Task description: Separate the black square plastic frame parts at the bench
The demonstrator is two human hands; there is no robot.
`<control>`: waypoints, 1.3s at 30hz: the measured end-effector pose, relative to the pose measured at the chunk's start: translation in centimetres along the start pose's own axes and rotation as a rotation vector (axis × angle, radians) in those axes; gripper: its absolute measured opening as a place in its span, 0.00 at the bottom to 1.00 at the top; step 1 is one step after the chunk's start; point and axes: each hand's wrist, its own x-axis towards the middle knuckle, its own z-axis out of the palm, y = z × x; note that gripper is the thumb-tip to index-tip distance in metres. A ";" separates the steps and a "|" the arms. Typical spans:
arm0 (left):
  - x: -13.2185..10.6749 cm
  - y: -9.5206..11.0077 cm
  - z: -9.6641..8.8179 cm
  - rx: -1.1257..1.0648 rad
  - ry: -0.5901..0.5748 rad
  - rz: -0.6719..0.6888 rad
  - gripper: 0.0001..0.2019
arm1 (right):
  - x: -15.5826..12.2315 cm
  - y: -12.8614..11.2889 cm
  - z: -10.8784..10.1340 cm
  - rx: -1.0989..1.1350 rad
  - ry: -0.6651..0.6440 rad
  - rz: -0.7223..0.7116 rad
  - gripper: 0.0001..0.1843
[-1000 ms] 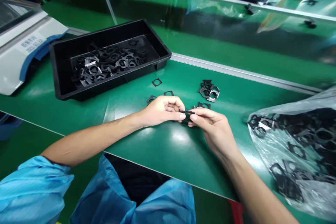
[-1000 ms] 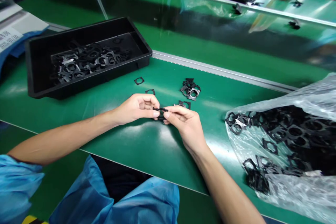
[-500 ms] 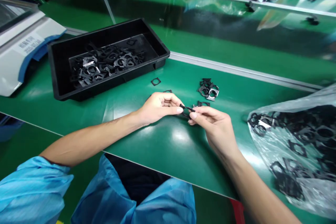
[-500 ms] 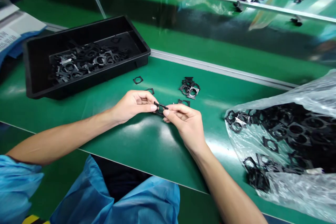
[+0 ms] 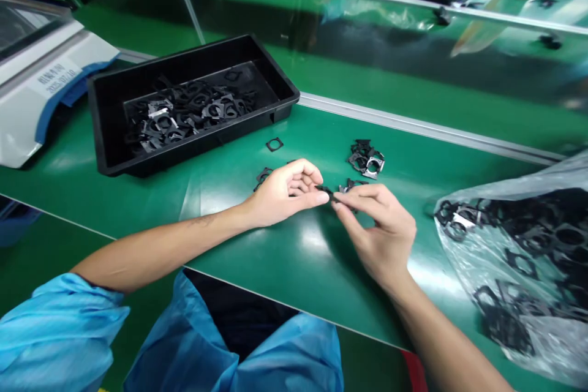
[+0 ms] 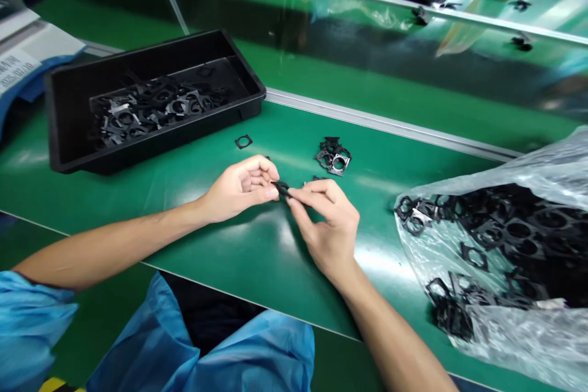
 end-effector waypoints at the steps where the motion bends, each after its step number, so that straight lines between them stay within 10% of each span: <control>1: 0.0 0.0 0.0 -0.005 -0.002 0.015 0.15 | 0.0 -0.1 0.0 -0.028 -0.029 -0.060 0.06; 19: -0.5 0.0 0.0 0.503 0.142 0.702 0.02 | -0.3 -0.7 0.3 0.291 -0.139 0.208 0.08; 34: -0.4 0.1 -0.1 0.541 0.133 0.692 0.02 | -0.5 -0.5 0.4 0.242 -0.125 0.190 0.09; 39: -0.3 0.1 -0.2 0.301 0.075 0.399 0.05 | -0.2 -0.6 0.1 0.113 -0.142 0.080 0.05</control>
